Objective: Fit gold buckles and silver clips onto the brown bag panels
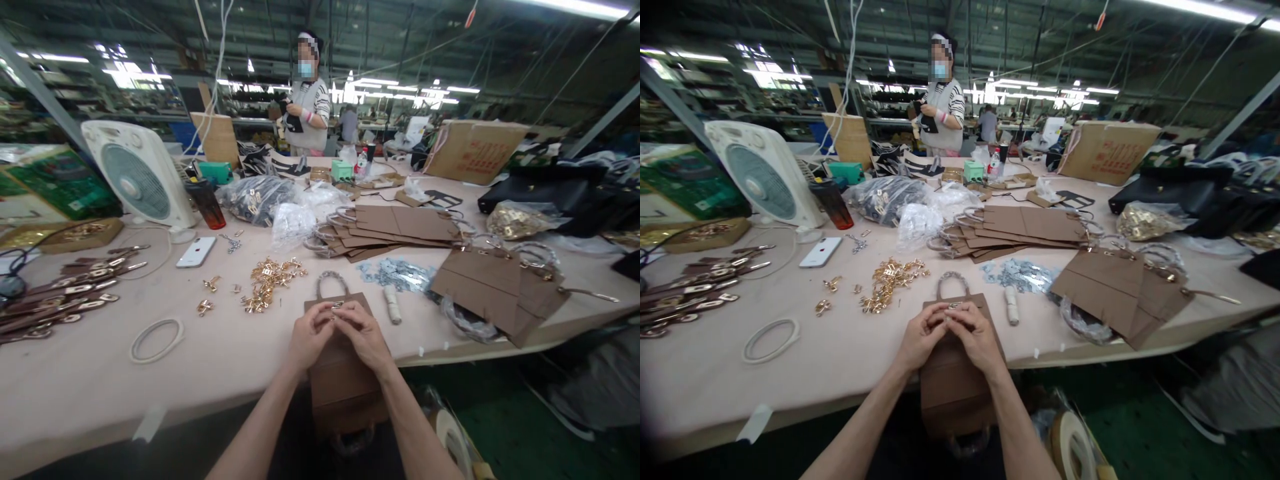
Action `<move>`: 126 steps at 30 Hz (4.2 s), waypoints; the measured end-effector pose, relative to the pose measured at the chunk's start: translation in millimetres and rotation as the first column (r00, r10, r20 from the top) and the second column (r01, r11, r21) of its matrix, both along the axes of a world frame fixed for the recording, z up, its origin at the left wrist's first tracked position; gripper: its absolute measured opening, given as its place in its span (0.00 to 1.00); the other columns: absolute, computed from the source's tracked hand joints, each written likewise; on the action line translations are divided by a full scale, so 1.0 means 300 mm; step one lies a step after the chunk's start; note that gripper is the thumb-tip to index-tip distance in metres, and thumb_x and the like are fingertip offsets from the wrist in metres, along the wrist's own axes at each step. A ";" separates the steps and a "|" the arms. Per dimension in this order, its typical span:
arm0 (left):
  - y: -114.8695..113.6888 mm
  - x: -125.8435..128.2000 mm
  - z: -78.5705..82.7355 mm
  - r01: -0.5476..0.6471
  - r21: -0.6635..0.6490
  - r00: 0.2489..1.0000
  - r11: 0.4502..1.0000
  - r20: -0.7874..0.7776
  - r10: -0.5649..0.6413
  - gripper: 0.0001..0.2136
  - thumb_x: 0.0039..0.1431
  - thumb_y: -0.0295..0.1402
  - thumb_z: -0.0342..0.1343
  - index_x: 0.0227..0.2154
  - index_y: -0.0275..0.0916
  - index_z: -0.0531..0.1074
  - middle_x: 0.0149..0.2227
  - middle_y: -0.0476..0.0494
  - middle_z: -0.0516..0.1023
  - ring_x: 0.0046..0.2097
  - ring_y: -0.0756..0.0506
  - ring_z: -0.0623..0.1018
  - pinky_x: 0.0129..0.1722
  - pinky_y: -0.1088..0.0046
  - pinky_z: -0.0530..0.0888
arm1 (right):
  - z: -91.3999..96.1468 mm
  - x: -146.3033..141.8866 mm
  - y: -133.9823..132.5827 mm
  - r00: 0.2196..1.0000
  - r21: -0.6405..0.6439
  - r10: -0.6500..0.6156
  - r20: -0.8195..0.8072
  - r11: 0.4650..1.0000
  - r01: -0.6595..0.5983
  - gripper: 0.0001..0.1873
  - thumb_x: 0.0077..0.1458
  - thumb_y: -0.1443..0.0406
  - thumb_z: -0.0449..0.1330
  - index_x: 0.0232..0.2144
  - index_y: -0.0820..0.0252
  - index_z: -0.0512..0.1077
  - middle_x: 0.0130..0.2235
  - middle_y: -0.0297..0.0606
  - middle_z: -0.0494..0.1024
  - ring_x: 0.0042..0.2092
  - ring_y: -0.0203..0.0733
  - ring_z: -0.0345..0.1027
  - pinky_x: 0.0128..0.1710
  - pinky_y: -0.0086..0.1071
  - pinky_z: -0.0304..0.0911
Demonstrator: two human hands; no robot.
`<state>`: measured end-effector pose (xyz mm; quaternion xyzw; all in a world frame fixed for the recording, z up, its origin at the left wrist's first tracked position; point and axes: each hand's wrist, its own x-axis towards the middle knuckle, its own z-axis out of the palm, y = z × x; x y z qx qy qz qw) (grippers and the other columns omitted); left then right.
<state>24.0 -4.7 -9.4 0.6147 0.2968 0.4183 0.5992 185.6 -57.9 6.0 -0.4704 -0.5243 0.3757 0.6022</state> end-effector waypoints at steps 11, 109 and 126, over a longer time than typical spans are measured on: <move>0.006 -0.009 0.004 0.183 -0.135 0.978 0.974 0.123 -0.167 0.26 0.58 0.37 0.66 0.58 0.35 0.71 0.50 0.34 0.84 0.46 0.41 0.84 0.50 0.62 0.80 | 0.000 0.025 -0.007 0.989 0.042 -0.054 0.135 0.998 0.049 0.09 0.61 0.58 0.66 0.43 0.44 0.85 0.41 0.39 0.81 0.45 0.48 0.73 0.49 0.42 0.68; -0.045 -0.001 0.021 -0.106 0.466 0.985 0.878 -0.070 0.156 0.09 0.67 0.36 0.61 0.46 0.41 0.82 0.46 0.41 0.86 0.47 0.44 0.84 0.52 0.66 0.80 | -0.017 -0.001 -0.045 0.957 0.062 -0.202 0.208 0.979 0.193 0.13 0.66 0.54 0.60 0.36 0.56 0.76 0.38 0.37 0.78 0.41 0.43 0.71 0.45 0.35 0.66; -0.048 -0.011 0.030 -0.222 0.491 0.933 0.842 -0.144 0.330 0.27 0.62 0.28 0.61 0.64 0.42 0.67 0.60 0.37 0.76 0.59 0.40 0.77 0.62 0.57 0.73 | -0.066 0.057 -0.027 0.970 -0.132 -0.034 -0.242 0.991 0.001 0.15 0.55 0.57 0.71 0.41 0.55 0.75 0.39 0.36 0.78 0.34 0.37 0.70 0.35 0.31 0.67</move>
